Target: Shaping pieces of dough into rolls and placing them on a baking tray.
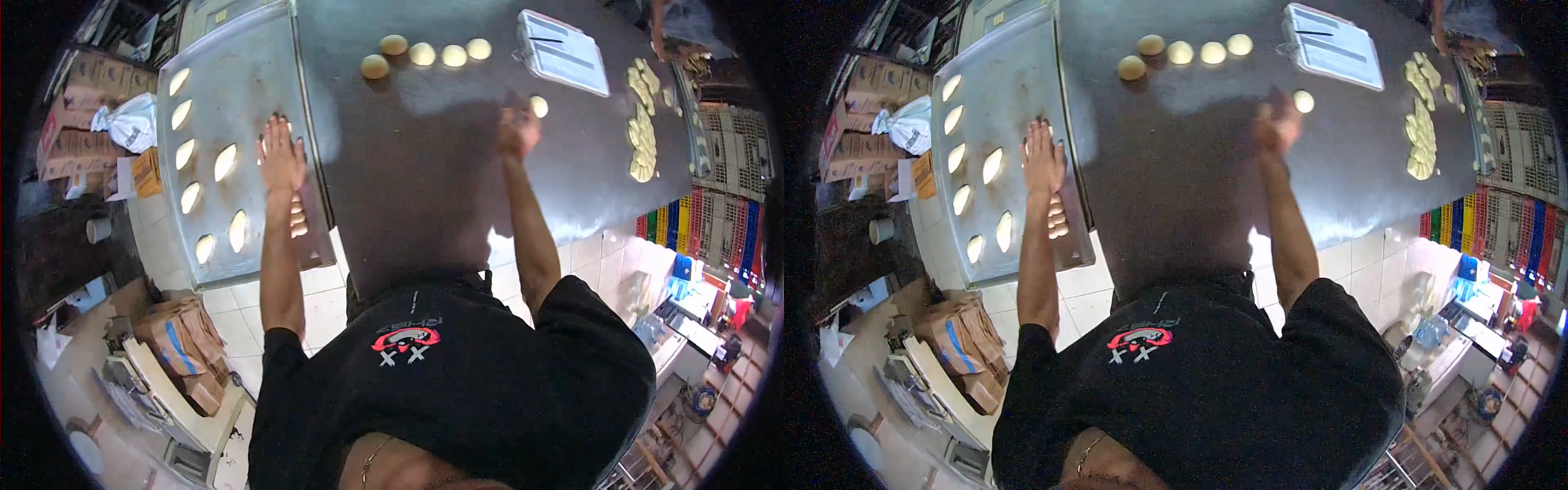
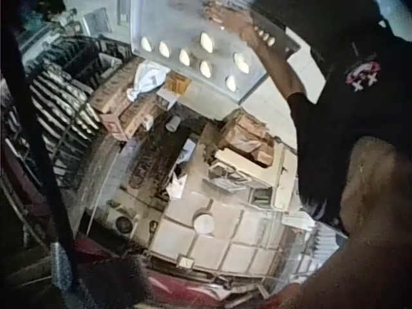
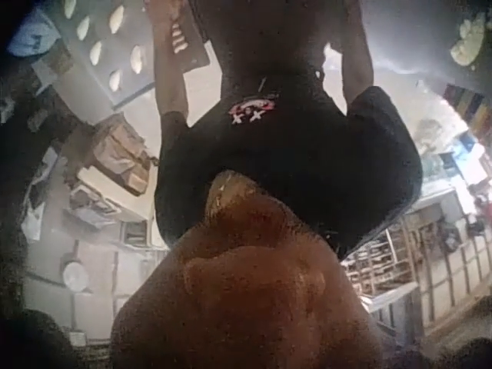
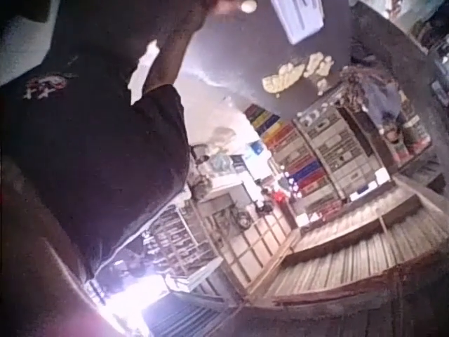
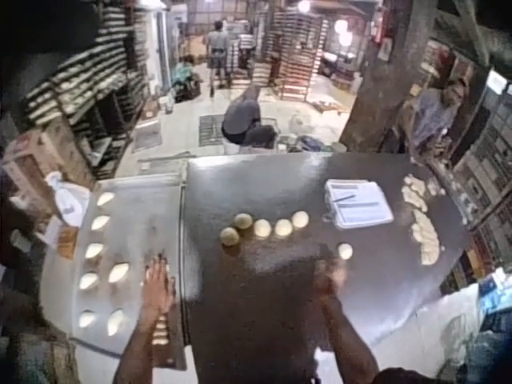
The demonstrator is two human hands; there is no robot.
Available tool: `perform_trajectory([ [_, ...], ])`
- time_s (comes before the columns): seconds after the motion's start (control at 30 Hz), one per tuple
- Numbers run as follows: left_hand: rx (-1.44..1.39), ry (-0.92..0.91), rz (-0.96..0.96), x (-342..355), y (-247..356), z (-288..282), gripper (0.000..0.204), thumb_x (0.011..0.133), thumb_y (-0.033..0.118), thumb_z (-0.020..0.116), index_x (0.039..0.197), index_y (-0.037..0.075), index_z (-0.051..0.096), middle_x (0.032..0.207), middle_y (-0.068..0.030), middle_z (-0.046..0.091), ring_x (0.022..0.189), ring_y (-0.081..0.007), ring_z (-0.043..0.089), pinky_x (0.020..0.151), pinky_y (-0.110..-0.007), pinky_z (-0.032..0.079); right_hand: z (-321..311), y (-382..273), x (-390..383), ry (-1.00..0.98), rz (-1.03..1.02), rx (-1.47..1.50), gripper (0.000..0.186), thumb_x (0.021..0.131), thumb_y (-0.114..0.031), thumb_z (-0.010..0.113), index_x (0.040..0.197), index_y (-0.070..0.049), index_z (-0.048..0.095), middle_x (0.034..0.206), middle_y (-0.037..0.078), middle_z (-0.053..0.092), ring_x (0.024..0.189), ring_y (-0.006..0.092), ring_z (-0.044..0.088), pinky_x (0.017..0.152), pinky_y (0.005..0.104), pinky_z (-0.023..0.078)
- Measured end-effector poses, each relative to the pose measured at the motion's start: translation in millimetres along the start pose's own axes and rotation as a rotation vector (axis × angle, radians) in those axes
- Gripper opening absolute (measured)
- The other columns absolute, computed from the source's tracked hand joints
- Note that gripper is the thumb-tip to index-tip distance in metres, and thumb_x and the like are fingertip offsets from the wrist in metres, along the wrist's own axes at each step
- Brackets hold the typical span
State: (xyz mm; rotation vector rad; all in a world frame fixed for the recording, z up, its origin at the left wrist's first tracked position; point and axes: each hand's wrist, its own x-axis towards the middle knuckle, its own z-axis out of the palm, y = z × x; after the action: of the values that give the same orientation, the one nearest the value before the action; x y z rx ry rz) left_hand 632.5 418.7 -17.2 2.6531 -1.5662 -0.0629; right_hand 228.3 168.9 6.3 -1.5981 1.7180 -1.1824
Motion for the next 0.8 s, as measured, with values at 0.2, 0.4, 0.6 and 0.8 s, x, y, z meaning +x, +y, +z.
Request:
perform_trajectory([
  [0.2,-0.098,0.396,-0.053,1,80,-32,0.071,0.097,0.039,0.051,0.156,0.007,0.028,0.163,-0.018,0.02,0.151,-0.036,0.018,0.121,-0.056,0.01,-61,77,118,0.027,0.094,-0.19,0.057,0.073,-0.028,0.084,0.12,-0.001,0.066,0.111,0.017,0.071,0.098,0.0269,0.07,0.086,0.036,0.054],
  [0.4,-0.923,0.234,0.02,-87,238,-56,0.051,0.093,0.016,0.064,0.14,0.002,0.051,0.14,-0.0227,0.052,0.13,-0.0365,0.051,0.111,-0.043,0.039,-101,4,16,-0.841,-0.672,0.102,0.04,0.08,0.003,0.064,0.12,-0.002,0.066,0.127,0.018,0.064,0.119,0.0295,0.061,0.102,0.0403,0.047],
  [0.6,-1.37,-0.163,-0.282,-138,313,-17,0.031,0.096,0.024,0.065,0.116,0.001,0.07,0.101,-0.015,0.073,0.095,-0.0207,0.07,0.083,-0.035,0.054,-127,9,-87,-1.137,-1.183,-0.319,0.056,0.081,0.003,0.06,0.136,-0.007,0.056,0.146,0.018,0.051,0.142,0.0293,0.041,0.117,0.0421,0.033],
  [0.8,-0.991,-0.228,-0.364,-116,337,-29,0.031,0.085,0.034,0.076,0.096,0.005,0.077,0.084,-0.0145,0.073,0.081,-0.0279,0.073,0.072,-0.04,0.056,-123,-2,-73,-0.833,0.235,-0.043,0.032,0.084,-0.019,0.075,0.113,-0.006,0.071,0.117,0.015,0.069,0.111,0.0288,0.066,0.094,0.04,0.052],
])
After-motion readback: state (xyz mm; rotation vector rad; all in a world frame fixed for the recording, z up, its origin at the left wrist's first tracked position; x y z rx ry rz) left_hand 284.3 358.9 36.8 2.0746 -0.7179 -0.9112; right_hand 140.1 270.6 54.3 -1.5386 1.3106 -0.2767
